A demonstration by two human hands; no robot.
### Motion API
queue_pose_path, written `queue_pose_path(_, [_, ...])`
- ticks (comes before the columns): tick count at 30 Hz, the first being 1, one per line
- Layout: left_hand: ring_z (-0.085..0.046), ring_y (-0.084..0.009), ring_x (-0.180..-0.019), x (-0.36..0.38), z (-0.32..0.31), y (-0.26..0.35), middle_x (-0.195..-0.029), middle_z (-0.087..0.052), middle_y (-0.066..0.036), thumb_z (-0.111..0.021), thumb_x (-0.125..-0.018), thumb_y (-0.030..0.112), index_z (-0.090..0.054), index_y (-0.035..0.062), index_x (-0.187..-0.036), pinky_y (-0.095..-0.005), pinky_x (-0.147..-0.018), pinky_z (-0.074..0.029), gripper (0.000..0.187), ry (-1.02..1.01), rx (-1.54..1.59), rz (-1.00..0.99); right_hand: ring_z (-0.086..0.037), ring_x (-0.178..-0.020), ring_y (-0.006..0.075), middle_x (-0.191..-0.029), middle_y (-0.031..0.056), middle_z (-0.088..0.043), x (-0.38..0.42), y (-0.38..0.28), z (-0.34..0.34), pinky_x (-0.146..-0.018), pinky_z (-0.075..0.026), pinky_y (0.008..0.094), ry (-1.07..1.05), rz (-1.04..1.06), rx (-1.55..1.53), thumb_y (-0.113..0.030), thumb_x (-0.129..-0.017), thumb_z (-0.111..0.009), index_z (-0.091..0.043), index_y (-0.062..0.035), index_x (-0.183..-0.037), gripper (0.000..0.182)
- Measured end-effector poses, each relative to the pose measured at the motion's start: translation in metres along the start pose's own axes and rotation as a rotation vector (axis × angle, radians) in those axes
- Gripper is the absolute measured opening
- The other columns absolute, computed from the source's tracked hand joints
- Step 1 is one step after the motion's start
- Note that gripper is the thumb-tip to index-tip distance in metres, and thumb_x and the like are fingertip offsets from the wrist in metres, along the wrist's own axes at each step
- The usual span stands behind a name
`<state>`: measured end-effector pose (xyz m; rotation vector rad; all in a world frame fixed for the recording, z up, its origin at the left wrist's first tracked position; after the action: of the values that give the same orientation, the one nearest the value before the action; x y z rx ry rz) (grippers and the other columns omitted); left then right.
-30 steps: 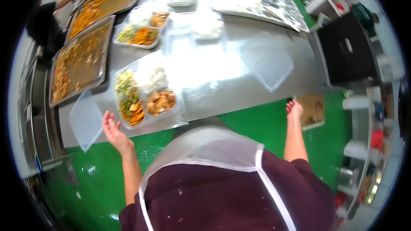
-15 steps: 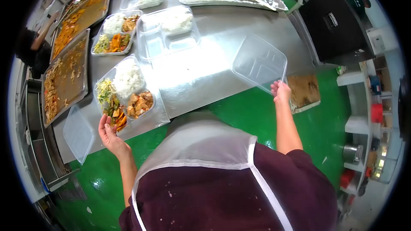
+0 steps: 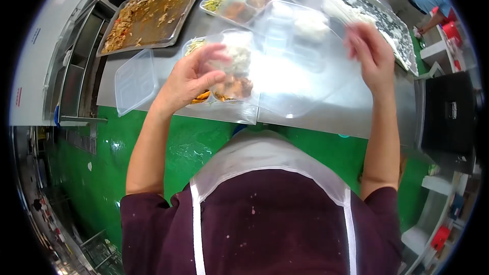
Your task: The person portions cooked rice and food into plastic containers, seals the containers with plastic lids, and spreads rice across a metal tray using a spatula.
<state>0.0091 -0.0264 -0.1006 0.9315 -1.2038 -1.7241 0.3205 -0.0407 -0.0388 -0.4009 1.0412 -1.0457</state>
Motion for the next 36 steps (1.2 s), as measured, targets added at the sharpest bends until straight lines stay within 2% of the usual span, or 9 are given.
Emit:
queue_pose_path(2, [-0.062, -0.0097, -0.071, 0.010, 0.016, -0.016, -0.091, -0.063, -0.008, -0.049, -0.090, 0.017, -0.054, 0.0048, -0.100, -0.0143, -0.044, -0.039, 0.016, -0.020, 0.043, 0.122, -0.051, -0.061, 0.0083, -0.075, 0.0054, -0.057, -0.039, -0.026, -0.023, -0.055, -0.043, 0.0212, 0.053, 0.160, 0.063, -0.014, -0.087, -0.051, -0.053, -0.0033, -0.107, 0.023])
queue_pose_path(3, [-0.060, -0.0081, -0.057, 0.016, 0.027, -0.021, -0.076, -0.064, -0.006, -0.049, -0.090, 0.018, -0.053, 0.0066, -0.090, -0.0144, -0.035, -0.032, 0.013, 0.189, 0.049, 0.072, -0.050, -0.062, 0.0077, -0.077, 0.0039, -0.056, -0.054, -0.037, -0.034, -0.055, -0.042, 0.0206, 0.157, 0.247, 0.072, -0.015, -0.087, -0.052, -0.052, -0.0038, -0.110, 0.026])
queue_pose_path(5, [-0.061, -0.0098, -0.058, 0.039, 0.044, -0.055, -0.076, -0.063, -0.007, -0.051, -0.089, 0.019, -0.053, 0.0052, -0.089, -0.0158, -0.038, -0.037, 0.014, 0.393, 0.223, 0.169, -0.050, -0.063, 0.0089, -0.077, 0.0039, -0.056, -0.067, -0.023, -0.053, -0.056, -0.042, 0.0222, 0.215, 0.190, 0.090, -0.019, -0.086, -0.054, -0.052, -0.0043, -0.111, 0.029])
queue_pose_path(8, [-0.061, -0.0110, -0.056, 0.071, 0.049, -0.101, -0.075, -0.063, -0.008, -0.053, -0.089, 0.022, -0.053, 0.0056, -0.088, -0.0160, -0.034, -0.033, 0.017, 0.587, 0.328, 0.245, -0.057, -0.070, 0.0164, -0.076, 0.0074, -0.059, -0.033, 0.075, -0.121, -0.064, -0.046, 0.0306, -0.133, -0.309, 0.008, -0.035, -0.082, -0.059, -0.053, -0.0051, -0.110, 0.041])
queue_pose_path(10, [-0.061, -0.0107, -0.056, 0.084, 0.042, -0.124, -0.075, -0.063, -0.008, -0.054, -0.088, 0.022, -0.053, 0.0058, -0.088, -0.0159, -0.034, -0.032, 0.016, 0.646, 0.392, 0.338, -0.058, -0.063, 0.0123, -0.084, 0.0109, -0.061, 0.019, 0.081, -0.177, -0.051, -0.045, 0.0254, -0.378, -0.514, -0.279, -0.029, -0.084, -0.056, -0.050, -0.0027, -0.115, 0.041])
queue_pose_path(11, [-0.061, -0.0105, -0.056, 0.086, 0.043, -0.129, -0.074, -0.063, -0.007, -0.054, -0.088, 0.022, -0.053, 0.0058, -0.088, -0.0161, -0.034, -0.033, 0.016, 0.632, 0.411, 0.345, -0.059, -0.070, 0.0113, -0.090, 0.0060, -0.060, 0.036, 0.064, -0.193, -0.048, -0.044, 0.0210, -0.455, -0.649, -0.359, -0.021, -0.088, -0.047, -0.047, -0.0033, -0.117, 0.033])
queue_pose_path(16, [-0.057, -0.0096, -0.053, 0.093, 0.043, -0.152, -0.070, -0.058, -0.002, -0.056, -0.087, 0.021, -0.053, 0.0050, -0.089, -0.0164, -0.035, -0.035, 0.017, 0.626, 0.400, 0.341, -0.055, -0.058, 0.0087, -0.076, 0.0039, -0.058, 0.075, 0.081, -0.211, -0.043, -0.041, 0.0216, -0.372, -0.798, -0.414, -0.014, -0.084, -0.054, -0.054, -0.0016, -0.097, 0.018])
queue_pose_path(24, [-0.054, -0.0084, -0.076, 0.116, 0.044, -0.173, -0.084, -0.056, -0.002, -0.055, -0.085, 0.011, -0.052, 0.0029, -0.099, -0.0202, -0.064, -0.045, 0.016, 0.621, 0.670, 0.315, -0.055, -0.054, 0.0094, -0.073, 0.0037, -0.053, 0.117, 0.093, -0.231, -0.043, -0.043, 0.0208, -0.142, -0.962, -0.483, -0.004, -0.080, -0.060, -0.050, -0.0004, -0.090, 0.015])
queue_pose_path(36, [-0.044, -0.0030, -0.064, 0.097, 0.074, -0.197, -0.076, -0.049, 0.004, -0.061, -0.080, 0.004, -0.059, 0.0029, -0.106, -0.0160, -0.057, -0.038, 0.026, 0.676, 0.034, 0.321, -0.053, -0.056, 0.0088, -0.073, 0.0026, -0.050, 0.110, 0.096, -0.241, -0.044, -0.042, 0.0202, -0.132, -1.041, -0.523, -0.005, -0.080, -0.061, -0.049, -0.0041, -0.088, 0.014])
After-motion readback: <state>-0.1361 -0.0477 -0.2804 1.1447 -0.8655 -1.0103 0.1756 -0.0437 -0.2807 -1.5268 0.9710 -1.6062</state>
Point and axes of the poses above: each hand's wrist, its own x-axis away from the middle knuckle, its own z-axis out of the back of the hand, y = z × x, the point moved 6 cm from there along -x, towards the middle knuckle
